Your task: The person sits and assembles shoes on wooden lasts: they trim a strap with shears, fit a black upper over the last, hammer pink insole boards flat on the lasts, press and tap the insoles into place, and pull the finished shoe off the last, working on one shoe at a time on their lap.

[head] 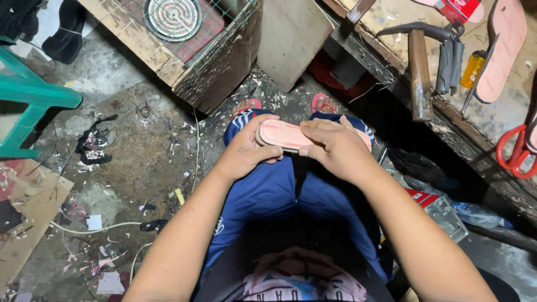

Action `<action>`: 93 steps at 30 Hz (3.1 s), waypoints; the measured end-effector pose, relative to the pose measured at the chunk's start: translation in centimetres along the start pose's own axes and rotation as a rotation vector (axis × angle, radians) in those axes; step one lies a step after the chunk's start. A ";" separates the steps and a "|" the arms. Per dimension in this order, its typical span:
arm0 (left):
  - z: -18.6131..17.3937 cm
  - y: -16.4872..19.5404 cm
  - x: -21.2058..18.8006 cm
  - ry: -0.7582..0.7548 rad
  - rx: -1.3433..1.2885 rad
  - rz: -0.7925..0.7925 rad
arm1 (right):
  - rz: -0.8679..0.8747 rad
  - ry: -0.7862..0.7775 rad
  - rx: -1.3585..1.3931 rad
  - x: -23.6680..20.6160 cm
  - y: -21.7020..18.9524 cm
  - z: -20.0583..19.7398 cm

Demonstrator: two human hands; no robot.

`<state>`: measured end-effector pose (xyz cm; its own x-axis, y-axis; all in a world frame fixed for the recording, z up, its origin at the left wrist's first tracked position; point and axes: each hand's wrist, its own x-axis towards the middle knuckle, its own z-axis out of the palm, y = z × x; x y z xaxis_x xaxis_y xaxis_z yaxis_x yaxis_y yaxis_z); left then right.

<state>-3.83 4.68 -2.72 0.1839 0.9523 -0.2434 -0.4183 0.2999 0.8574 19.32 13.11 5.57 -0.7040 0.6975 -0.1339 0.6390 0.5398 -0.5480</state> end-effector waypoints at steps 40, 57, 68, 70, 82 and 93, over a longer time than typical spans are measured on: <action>1.6 2.2 0.7 0.005 0.125 0.013 | 0.439 0.539 -0.319 13.2 15.7 -15.5; 1.7 2.2 0.7 0.007 0.075 0.011 | 0.237 0.756 -0.301 14.7 19.4 -13.6; 1.5 1.8 -0.6 -0.027 0.203 0.127 | 0.245 0.210 1.051 1.9 0.6 -2.6; 1.5 1.7 -0.9 -0.037 0.199 0.152 | 0.164 0.145 0.888 0.5 -1.7 -1.2; 1.2 1.6 -2.5 0.007 0.278 0.182 | -0.036 0.281 0.652 0.8 -5.7 3.2; 0.3 1.2 -2.6 0.010 0.279 0.189 | -0.245 0.355 0.439 1.8 -6.7 4.4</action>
<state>-4.53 2.52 -0.85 0.1171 0.9905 -0.0716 -0.1843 0.0925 0.9785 12.41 8.68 5.38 -0.6197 0.7327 0.2812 0.2312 0.5128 -0.8268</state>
